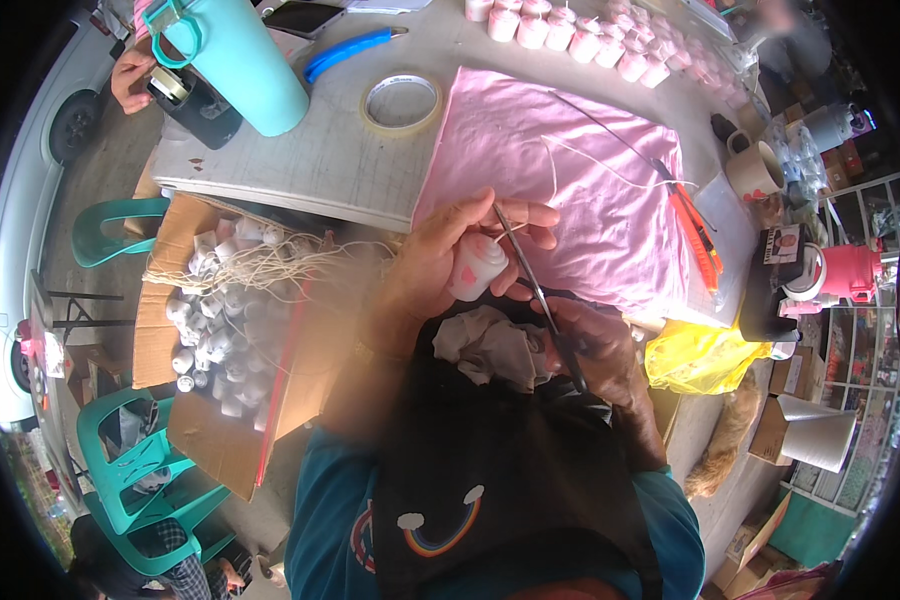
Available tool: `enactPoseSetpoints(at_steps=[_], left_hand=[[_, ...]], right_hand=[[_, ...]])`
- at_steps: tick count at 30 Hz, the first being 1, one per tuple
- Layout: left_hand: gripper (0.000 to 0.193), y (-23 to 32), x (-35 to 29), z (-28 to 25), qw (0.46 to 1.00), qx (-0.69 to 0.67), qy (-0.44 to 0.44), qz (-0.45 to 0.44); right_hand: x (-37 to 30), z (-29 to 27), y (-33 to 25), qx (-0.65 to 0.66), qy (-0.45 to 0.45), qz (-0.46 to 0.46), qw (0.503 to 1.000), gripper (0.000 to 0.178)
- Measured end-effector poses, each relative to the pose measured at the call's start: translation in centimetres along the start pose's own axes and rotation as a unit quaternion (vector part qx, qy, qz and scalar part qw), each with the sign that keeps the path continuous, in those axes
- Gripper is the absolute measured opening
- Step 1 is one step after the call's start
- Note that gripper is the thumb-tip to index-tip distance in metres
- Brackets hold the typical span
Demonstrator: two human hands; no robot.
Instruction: The person inserts wicks into small white candle containers, trims the wicks with scissors, and places the finished candles on the table. They repeat this process for multiple containers.
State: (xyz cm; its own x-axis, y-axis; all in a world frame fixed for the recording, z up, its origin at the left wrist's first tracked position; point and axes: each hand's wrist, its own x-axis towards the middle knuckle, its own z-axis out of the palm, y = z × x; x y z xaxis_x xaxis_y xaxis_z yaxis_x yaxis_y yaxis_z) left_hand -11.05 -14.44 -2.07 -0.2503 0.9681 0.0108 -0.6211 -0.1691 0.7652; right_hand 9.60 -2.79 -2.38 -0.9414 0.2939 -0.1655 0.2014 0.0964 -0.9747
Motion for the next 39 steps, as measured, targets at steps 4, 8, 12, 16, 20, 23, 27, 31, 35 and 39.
enactPoseSetpoints(at_steps=[4, 8, 12, 16, 20, 23, 27, 31, 35, 39], left_hand=[[0.06, -0.1, 0.1, -0.2, 1.0, -0.013, 0.0, -0.001], [0.058, 0.2, 0.1, -0.1, 1.0, -0.008, -0.003, 0.011], [0.057, 1.7, 0.2, 0.1, 0.987, 0.05, 0.107, 0.107], [0.054, 5.8, 2.4, -1.1, 0.951, 0.115, 0.136, 0.251], [0.061, 10.8, 8.7, -3.9, 0.801, 0.366, 0.288, 0.376], [0.069, 13.3, 13.9, -6.6, 0.638, 0.512, 0.395, 0.418], [0.081, 11.5, 19.7, -9.6, 0.527, 0.665, 0.372, 0.376], [0.091, 9.3, 24.0, -11.7, 0.591, 0.647, 0.391, 0.282], [0.098, 8.0, 26.1, -12.7, 0.625, 0.614, 0.396, 0.275], [0.085, 8.2, 25.4, -12.7, 0.672, 0.583, 0.382, 0.25]], right_hand=[[-0.1, 0.3, 0.1, -0.014, 0.009, 0.011, 1.0, 0.052], [-0.1, 0.0, -0.5, -0.071, 0.047, 0.018, 0.996, 0.053], [0.3, -2.5, -3.0, -0.206, 0.179, -0.079, 0.959, 0.056], [2.0, -6.0, -5.1, -0.42, 0.251, -0.141, 0.861, 0.044], [3.1, -6.8, -4.8, -0.459, 0.248, -0.165, 0.837, 0.046], [3.4, -6.6, -4.0, -0.445, 0.225, -0.149, 0.854, 0.043], [3.7, -6.4, -3.4, -0.462, 0.23, -0.168, 0.84, 0.044], [3.7, -6.5, -3.5, -0.462, 0.226, -0.163, 0.842, 0.044], [3.4, -6.5, -3.8, -0.486, 0.219, -0.172, 0.828, 0.044], [3.1, -6.4, -4.2, -0.485, 0.193, -0.151, 0.84, 0.045]])
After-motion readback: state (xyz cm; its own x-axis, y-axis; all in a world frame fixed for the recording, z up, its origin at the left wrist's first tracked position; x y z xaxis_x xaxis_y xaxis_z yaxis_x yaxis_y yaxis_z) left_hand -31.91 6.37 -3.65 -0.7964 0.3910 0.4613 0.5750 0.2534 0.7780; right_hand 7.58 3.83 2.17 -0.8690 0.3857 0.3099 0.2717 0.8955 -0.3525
